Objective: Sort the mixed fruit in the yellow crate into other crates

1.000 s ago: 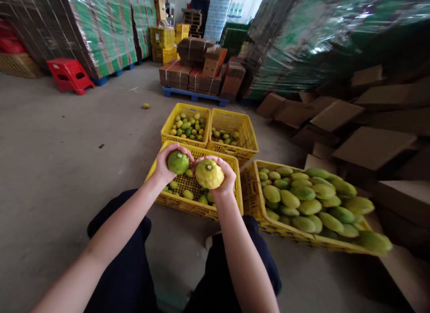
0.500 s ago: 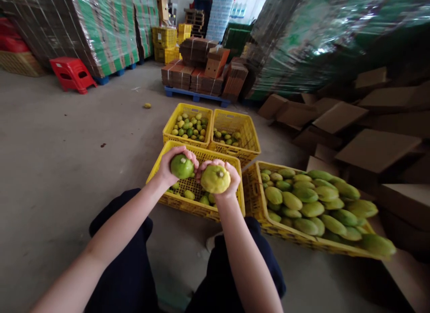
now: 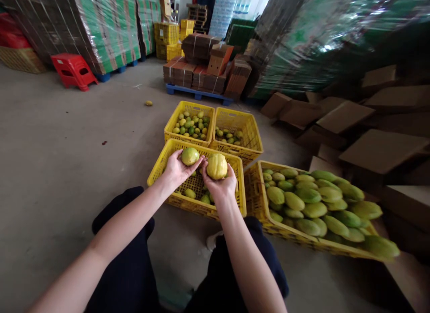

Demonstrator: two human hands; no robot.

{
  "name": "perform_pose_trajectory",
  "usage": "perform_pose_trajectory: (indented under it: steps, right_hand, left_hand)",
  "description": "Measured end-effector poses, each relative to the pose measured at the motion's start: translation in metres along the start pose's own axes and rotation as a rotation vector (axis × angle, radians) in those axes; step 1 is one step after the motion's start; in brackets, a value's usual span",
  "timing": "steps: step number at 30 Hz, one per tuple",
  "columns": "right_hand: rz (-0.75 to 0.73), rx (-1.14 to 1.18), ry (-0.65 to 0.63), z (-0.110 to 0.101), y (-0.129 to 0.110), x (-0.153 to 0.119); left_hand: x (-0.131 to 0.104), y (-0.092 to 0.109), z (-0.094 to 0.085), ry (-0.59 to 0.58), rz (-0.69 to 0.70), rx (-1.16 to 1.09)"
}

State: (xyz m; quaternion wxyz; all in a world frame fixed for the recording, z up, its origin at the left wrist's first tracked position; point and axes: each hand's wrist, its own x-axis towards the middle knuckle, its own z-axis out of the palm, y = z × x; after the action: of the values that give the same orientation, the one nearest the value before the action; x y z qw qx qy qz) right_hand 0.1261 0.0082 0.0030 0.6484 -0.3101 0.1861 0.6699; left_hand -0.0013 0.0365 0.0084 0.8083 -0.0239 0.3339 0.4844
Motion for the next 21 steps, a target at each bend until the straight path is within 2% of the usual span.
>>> perform_pose_trajectory:
  steps: [3, 6, 9, 11, 15, 16, 17, 19, 20, 21]
  right_hand:
    - [0.003, -0.017, 0.027, 0.001, -0.006, -0.002]
    - [-0.035, -0.029, 0.026, 0.002, -0.018, -0.006]
    - [-0.080, -0.009, 0.014, 0.002, -0.034, -0.012]
    - [-0.105, 0.016, 0.014, 0.001, -0.046, -0.017]
    - [-0.148, 0.033, 0.039, -0.007, -0.069, -0.025]
    - [-0.159, 0.030, 0.046, -0.009, -0.074, -0.027]
    - [-0.168, 0.027, 0.055, -0.012, -0.079, -0.028]
    - [-0.175, 0.021, 0.062, -0.017, -0.088, -0.030]
    - [-0.175, 0.021, 0.058, -0.019, -0.093, -0.031]
    - [-0.173, 0.022, 0.051, -0.020, -0.097, -0.033]
  left_hand:
    - [0.004, 0.001, -0.002, -0.002, -0.029, 0.161]
    - [0.006, -0.007, -0.010, -0.060, -0.030, 0.543]
    - [0.004, -0.030, -0.028, -0.200, -0.073, 1.054]
    - [0.000, -0.056, -0.048, -0.277, -0.196, 1.259]
    - [-0.016, -0.111, -0.108, -0.289, -0.568, 1.422]
    - [-0.019, -0.122, -0.123, -0.293, -0.675, 1.456]
    - [-0.021, -0.129, -0.136, -0.293, -0.717, 1.470]
    - [-0.019, -0.130, -0.148, -0.265, -0.718, 1.471]
    - [-0.014, -0.124, -0.145, -0.255, -0.641, 1.422]
    - [-0.006, -0.112, -0.135, -0.235, -0.461, 1.330]
